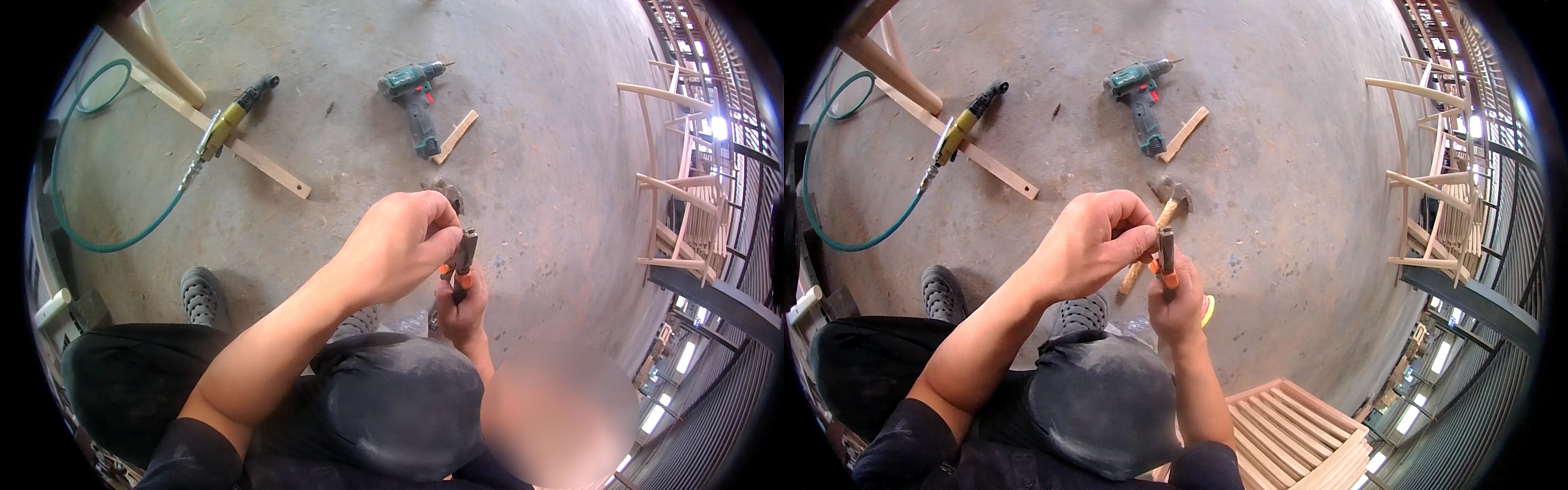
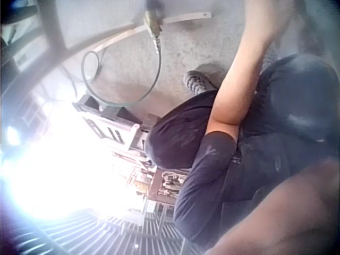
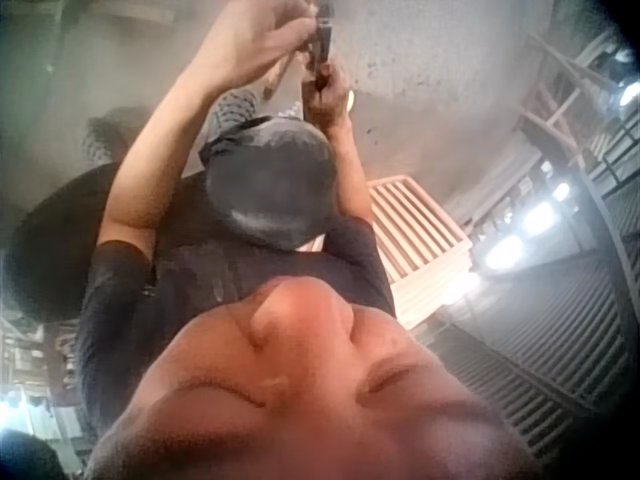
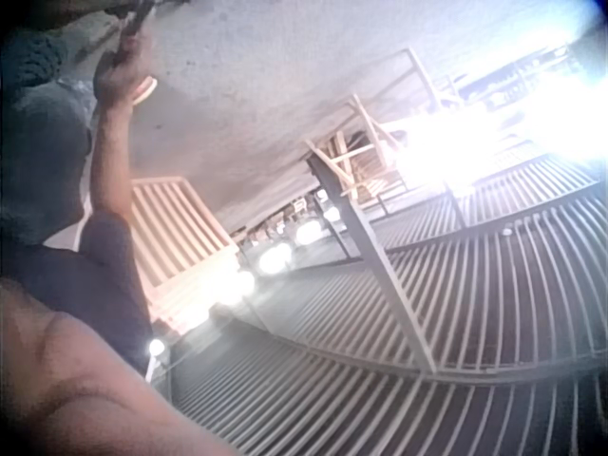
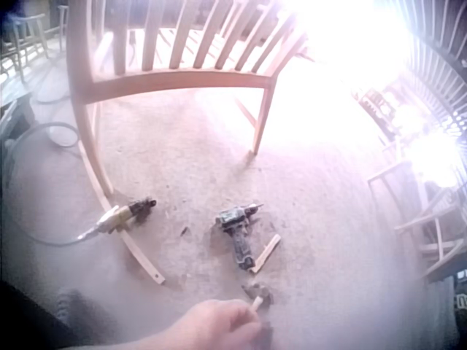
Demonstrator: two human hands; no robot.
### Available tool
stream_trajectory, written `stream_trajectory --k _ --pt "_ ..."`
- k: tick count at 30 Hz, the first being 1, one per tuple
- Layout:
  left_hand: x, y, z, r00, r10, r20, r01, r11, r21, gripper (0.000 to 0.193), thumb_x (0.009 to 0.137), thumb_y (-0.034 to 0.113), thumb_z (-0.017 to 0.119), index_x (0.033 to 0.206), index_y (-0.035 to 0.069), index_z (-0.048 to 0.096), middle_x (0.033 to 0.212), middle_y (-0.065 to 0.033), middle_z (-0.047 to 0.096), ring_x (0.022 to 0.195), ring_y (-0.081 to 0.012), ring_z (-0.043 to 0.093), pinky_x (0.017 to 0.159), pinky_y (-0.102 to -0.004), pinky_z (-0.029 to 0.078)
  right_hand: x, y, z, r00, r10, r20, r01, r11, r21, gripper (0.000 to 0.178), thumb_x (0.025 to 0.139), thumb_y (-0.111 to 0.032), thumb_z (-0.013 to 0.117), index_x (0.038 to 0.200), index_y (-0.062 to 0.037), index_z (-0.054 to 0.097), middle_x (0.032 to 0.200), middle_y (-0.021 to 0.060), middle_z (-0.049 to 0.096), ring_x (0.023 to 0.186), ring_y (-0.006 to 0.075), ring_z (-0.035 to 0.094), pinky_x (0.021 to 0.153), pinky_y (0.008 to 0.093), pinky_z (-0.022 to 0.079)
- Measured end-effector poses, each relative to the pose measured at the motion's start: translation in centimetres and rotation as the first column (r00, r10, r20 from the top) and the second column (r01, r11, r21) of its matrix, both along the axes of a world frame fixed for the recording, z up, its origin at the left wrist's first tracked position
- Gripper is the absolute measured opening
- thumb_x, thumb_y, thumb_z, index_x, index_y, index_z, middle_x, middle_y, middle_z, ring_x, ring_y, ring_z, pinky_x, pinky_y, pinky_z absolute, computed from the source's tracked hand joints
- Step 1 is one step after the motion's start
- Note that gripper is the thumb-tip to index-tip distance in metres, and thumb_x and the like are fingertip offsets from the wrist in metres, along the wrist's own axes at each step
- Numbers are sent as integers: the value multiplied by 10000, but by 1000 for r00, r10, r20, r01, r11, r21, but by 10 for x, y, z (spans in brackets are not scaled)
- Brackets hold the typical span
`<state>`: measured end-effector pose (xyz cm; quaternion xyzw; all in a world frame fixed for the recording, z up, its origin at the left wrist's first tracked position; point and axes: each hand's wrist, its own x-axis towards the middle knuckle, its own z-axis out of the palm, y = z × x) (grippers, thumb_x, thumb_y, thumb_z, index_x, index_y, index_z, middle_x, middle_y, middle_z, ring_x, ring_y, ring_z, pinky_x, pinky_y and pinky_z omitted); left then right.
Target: The person sits on the floor and uses pliers to bend and shape small metal fasteners. They then use a pneumatic nail gun to drive the fasteners into the joints of a wooden chair frame.
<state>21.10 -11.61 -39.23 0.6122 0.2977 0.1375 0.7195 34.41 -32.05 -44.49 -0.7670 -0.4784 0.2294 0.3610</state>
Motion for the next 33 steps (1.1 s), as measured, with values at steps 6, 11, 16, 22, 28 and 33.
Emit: stream_trajectory --k 6,11,16,22,28,33 --pt "0 -1 -3 1000 -17 -22 16 1000 -25 167 990 117 701 972 -50 698 811 -76 732 771 -105 676 694 -296 554 4 4 2 993 94 71 -97 995 33 450 825 72 551 1266 30 629 1086 201 669 1008 387 660 912 452 538" --pt "0 -2 -5 1000 -28 -14 26 994 -108 159 995 98 687 972 -59 693 837 -79 746 792 -110 692 716 -295 571 1 3 1 996 55 75 -56 998 16 471 825 75 542 1289 23 610 1073 197 647 972 385 645 884 441 528" --pt "-1 -5 0 999 -33 -18 32 997 -77 161 995 101 690 977 -59 695 849 -86 754 788 -108 692 716 -292 569 -1 1 -2 997 18 71 -20 999 31 417 851 52 535 1262 24 596 1050 183 633 933 360 627 853 418 514" --pt "-1 -2 -1 997 -65 -37 64 997 -31 168 996 114 708 1006 -53 709 864 -84 761 802 -105 696 724 -287 568 -1 1 -4 992 25 123 -29 999 32 392 861 18 530 1250 19 586 1020 161 614 897 328 610 822 399 506" --pt "-6 11 -10 999 -20 38 26 984 -175 127 976 64 755 1011 -51 714 921 -77 777 872 -104 714 780 -285 580 0 -5 -3 998 34 55 -28 994 -105 605 790 88 531 1390 25 576 1140 198 656 1009 371 658 918 426 537" --pt "-7 18 -19 994 -81 79 96 972 -214 161 936 0 772 1091 -37 748 937 -72 784 881 -117 722 794 -282 586 0 0 13 979 1 -202 -57 960 -273 678 809 101 527 1484 30 543 1195 177 679 1066 290 682 974 395 540"
